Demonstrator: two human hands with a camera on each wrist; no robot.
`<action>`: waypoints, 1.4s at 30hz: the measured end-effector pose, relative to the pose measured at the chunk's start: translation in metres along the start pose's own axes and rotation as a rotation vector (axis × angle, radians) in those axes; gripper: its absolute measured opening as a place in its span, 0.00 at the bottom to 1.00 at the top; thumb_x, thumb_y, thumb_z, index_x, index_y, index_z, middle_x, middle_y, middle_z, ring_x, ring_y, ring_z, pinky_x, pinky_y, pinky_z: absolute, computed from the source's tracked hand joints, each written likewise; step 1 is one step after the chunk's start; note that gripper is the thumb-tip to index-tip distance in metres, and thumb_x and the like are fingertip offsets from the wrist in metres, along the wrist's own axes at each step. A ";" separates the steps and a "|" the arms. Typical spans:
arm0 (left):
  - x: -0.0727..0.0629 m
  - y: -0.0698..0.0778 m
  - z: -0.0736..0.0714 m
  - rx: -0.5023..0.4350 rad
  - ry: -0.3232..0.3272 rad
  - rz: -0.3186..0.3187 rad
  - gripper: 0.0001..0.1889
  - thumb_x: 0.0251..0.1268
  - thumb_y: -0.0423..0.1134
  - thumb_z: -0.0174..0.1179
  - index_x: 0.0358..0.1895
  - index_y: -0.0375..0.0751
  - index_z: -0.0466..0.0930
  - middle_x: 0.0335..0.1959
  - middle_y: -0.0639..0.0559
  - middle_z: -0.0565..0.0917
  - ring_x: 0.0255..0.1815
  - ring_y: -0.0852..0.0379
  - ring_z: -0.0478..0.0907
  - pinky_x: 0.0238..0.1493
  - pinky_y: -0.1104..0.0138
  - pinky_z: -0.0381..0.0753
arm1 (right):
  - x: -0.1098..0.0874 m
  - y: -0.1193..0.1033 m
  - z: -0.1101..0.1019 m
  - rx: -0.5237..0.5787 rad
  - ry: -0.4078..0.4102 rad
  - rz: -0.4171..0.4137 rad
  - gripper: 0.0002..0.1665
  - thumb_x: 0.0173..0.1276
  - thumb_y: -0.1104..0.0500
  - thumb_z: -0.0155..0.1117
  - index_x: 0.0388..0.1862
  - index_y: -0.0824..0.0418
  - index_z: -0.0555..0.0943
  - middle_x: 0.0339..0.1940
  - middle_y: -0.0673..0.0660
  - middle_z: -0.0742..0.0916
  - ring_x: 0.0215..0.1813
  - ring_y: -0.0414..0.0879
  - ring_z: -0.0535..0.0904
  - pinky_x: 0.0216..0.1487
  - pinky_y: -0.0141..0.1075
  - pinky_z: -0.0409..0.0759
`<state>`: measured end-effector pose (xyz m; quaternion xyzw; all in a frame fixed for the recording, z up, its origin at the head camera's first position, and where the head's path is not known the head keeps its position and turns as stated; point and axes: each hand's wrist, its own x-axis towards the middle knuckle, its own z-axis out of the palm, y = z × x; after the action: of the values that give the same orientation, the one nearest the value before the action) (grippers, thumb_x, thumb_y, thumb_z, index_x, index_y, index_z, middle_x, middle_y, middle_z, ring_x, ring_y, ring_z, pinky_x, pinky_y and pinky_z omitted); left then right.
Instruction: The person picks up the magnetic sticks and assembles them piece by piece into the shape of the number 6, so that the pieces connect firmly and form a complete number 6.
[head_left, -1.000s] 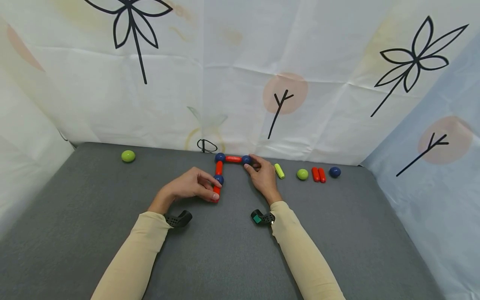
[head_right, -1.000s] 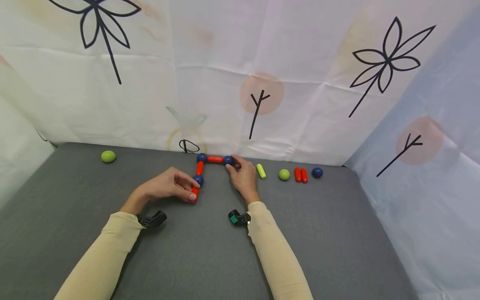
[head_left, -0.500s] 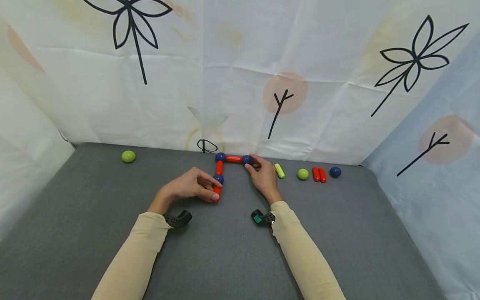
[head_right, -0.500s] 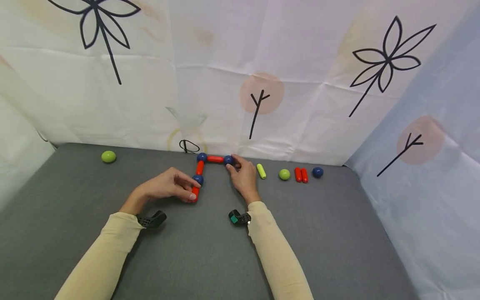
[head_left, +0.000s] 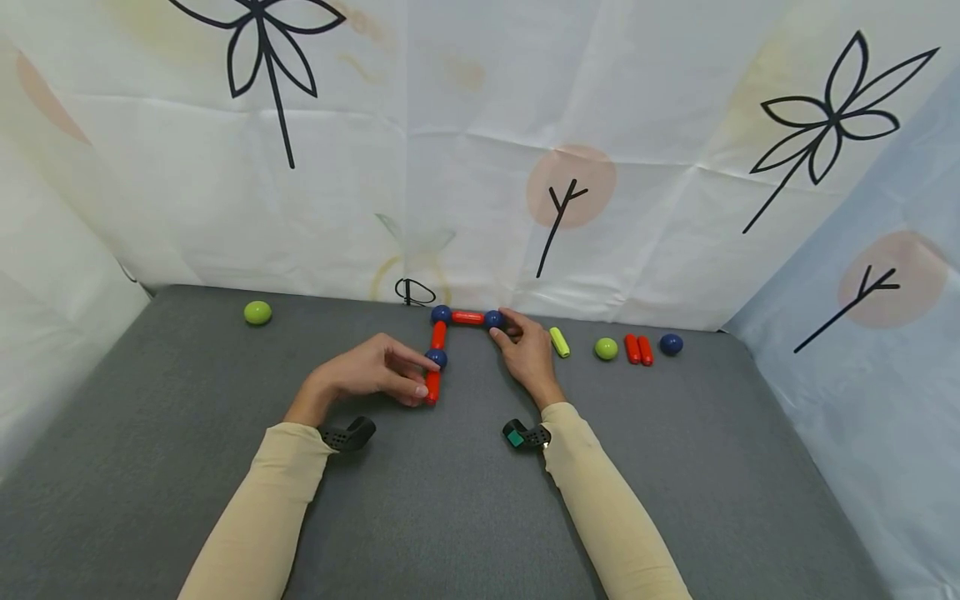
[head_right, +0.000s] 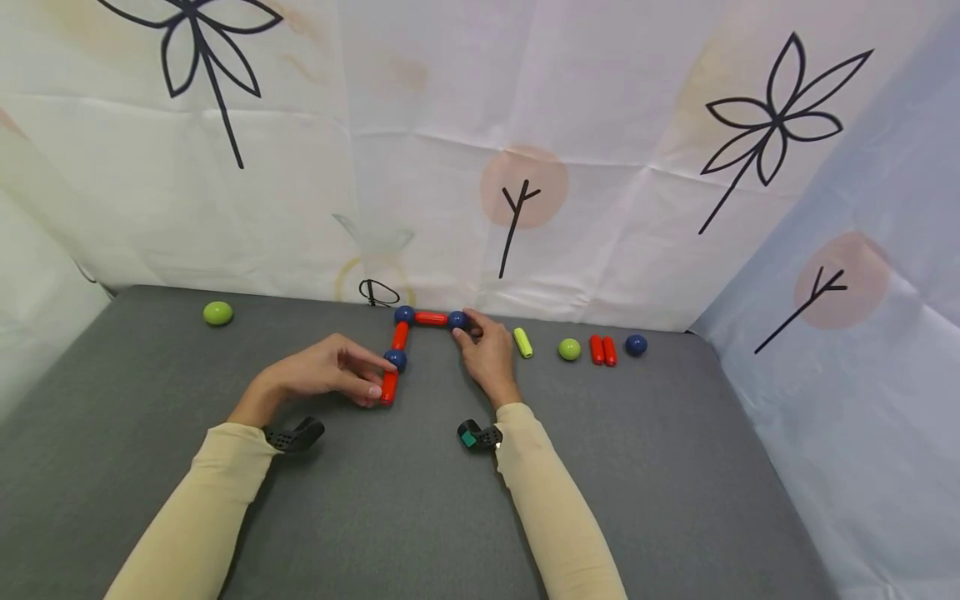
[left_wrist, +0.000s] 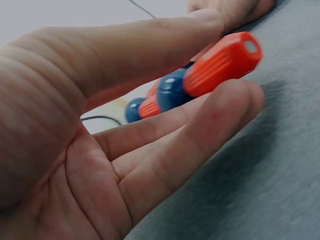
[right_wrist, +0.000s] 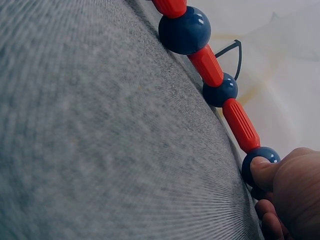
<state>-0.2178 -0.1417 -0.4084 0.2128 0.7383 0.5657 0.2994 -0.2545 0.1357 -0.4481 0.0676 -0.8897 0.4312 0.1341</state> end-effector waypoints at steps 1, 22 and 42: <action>-0.002 0.000 -0.003 -0.002 0.004 0.000 0.24 0.64 0.32 0.71 0.63 0.30 0.80 0.45 0.38 0.88 0.40 0.48 0.88 0.46 0.57 0.85 | 0.000 0.000 0.000 -0.002 0.000 0.000 0.23 0.69 0.59 0.72 0.63 0.59 0.83 0.49 0.64 0.88 0.48 0.55 0.85 0.49 0.48 0.83; -0.065 -0.026 -0.063 0.022 0.874 0.151 0.28 0.65 0.42 0.71 0.67 0.37 0.78 0.47 0.59 0.87 0.40 0.67 0.86 0.42 0.71 0.82 | 0.000 -0.001 0.001 -0.002 -0.001 0.014 0.24 0.69 0.59 0.72 0.63 0.60 0.83 0.48 0.63 0.88 0.48 0.54 0.86 0.49 0.47 0.83; -0.075 -0.056 -0.077 0.014 1.510 0.039 0.29 0.61 0.40 0.73 0.67 0.46 0.80 0.54 0.52 0.79 0.44 0.67 0.68 0.42 0.74 0.66 | 0.000 -0.001 0.001 0.000 0.016 -0.019 0.23 0.68 0.61 0.72 0.61 0.63 0.83 0.48 0.64 0.88 0.47 0.56 0.86 0.49 0.47 0.83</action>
<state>-0.2140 -0.2606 -0.4328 -0.2179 0.7426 0.5581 -0.2993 -0.2546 0.1344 -0.4473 0.0729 -0.8878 0.4305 0.1453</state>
